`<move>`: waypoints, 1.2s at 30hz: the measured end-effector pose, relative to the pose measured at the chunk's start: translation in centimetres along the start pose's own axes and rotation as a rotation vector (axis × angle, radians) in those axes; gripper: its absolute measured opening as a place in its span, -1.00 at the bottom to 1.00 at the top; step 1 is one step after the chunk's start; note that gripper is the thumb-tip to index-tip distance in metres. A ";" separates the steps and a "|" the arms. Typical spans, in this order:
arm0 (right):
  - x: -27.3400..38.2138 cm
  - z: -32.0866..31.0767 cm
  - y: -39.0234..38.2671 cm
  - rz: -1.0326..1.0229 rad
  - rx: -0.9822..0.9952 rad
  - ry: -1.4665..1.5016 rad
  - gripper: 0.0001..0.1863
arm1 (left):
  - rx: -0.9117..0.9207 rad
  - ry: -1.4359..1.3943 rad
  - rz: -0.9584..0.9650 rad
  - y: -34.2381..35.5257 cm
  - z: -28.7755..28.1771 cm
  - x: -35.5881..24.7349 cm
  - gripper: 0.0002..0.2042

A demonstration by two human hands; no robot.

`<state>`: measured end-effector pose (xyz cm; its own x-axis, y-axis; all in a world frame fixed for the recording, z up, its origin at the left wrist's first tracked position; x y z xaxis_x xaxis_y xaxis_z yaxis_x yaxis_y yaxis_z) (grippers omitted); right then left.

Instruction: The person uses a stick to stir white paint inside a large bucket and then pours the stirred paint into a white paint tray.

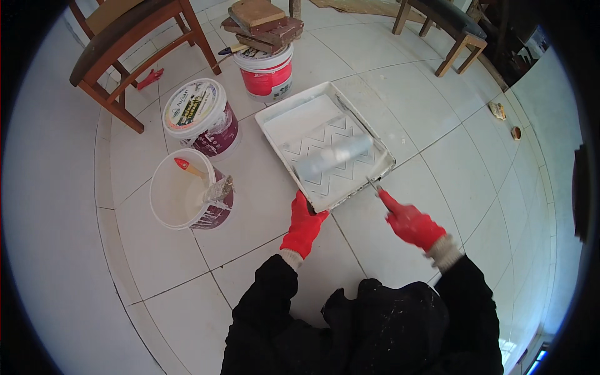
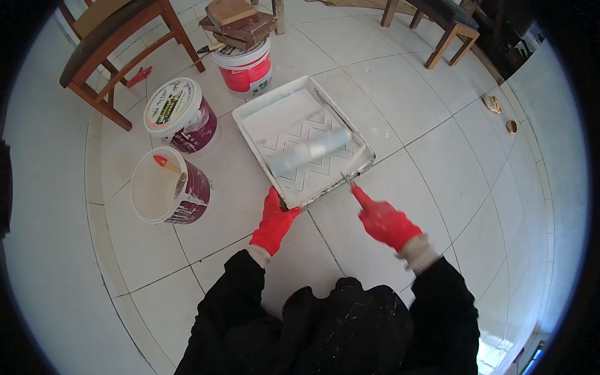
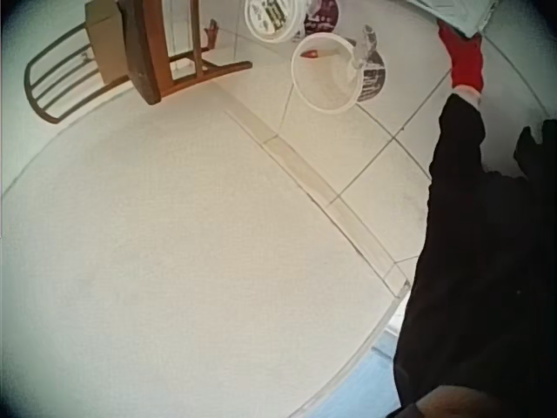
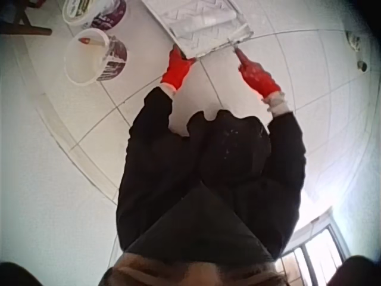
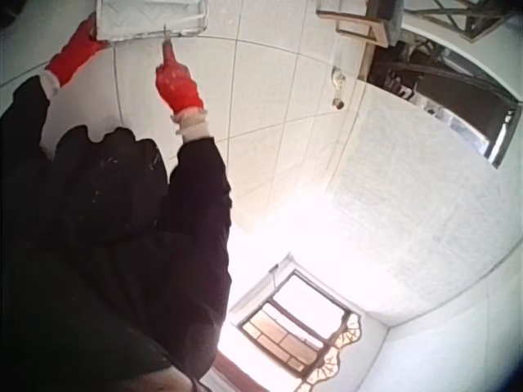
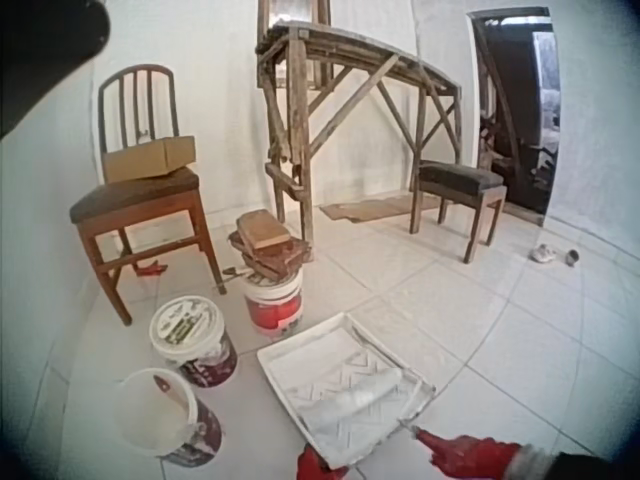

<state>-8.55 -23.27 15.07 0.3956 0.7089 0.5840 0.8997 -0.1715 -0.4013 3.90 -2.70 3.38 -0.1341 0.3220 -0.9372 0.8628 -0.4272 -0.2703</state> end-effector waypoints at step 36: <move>5.9 0.7 15.1 -0.024 0.063 0.010 -0.36 | -0.050 -0.040 0.018 0.6 -0.1 2.2 -0.39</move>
<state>7.20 -21.23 11.96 0.3759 0.7052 0.6012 0.8958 -0.1104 -0.4305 4.15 -2.12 1.16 -0.1366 0.2803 -0.9501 0.8885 -0.3895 -0.2427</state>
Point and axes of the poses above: each hand's wrist, its own y-axis towards the middle knuckle, its own z-axis out of the palm, x = y × z, the point moved 3 cm from there along y, towards the middle knuckle, and after that the axes turned 10 degrees about y, right-handed, at the moved point
